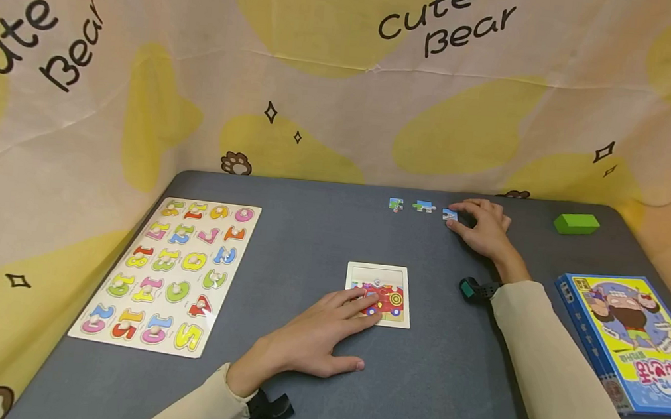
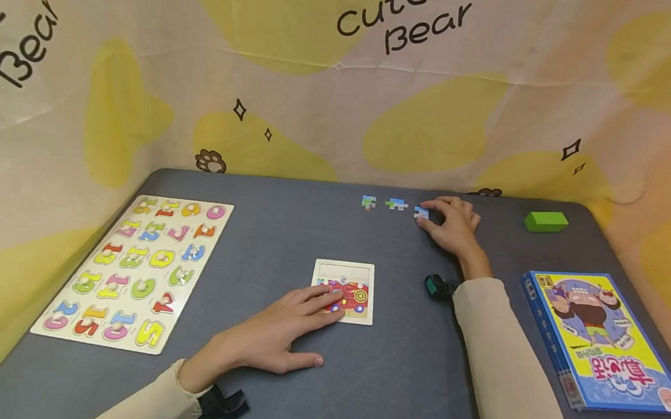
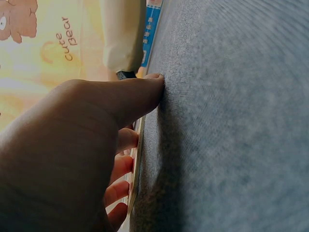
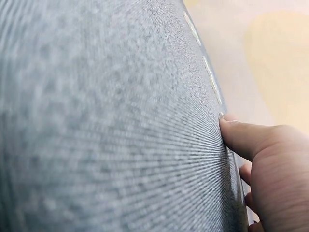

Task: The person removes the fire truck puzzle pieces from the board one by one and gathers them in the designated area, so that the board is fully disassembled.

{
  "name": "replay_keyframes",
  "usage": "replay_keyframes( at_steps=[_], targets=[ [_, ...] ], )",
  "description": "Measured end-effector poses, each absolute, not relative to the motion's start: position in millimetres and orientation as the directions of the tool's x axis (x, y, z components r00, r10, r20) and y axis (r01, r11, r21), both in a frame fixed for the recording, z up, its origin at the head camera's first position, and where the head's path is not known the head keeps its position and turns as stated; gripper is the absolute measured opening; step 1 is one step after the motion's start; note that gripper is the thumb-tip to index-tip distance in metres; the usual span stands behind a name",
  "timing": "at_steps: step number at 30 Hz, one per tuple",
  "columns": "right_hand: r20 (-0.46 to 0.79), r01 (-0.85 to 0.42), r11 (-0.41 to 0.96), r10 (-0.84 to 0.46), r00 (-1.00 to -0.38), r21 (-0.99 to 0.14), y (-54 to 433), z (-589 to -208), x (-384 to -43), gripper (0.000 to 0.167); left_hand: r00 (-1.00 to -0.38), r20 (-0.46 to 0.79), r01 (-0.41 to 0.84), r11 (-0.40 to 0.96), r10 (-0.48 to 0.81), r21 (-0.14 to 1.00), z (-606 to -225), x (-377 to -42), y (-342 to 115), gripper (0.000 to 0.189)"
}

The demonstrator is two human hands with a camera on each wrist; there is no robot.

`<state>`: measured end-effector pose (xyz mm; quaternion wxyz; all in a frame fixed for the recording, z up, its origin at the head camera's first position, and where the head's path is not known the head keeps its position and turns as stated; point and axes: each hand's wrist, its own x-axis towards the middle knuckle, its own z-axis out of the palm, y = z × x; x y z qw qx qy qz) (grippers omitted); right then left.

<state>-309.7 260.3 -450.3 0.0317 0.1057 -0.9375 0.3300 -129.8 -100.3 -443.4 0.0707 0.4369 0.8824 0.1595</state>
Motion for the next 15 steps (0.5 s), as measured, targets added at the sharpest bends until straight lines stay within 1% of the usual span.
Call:
replay_keyframes(
  at_steps=[9, 15],
  targets=[
    [0.134, -0.229, 0.771, -0.186, -0.973, -0.595, 264.9, -450.7, -317.0, 0.044, -0.61, 0.025, 0.752, 0.569, 0.792, 0.333, -443.1, -130.3, -100.2, 0.073],
    [0.108, -0.215, 0.788, -0.187, -0.976, -0.577, 267.0, -449.8, -318.6, 0.045, -0.61, 0.017, 0.751, 0.572, 0.792, 0.33, -443.6, -130.0, -100.5, 0.074]
  ],
)
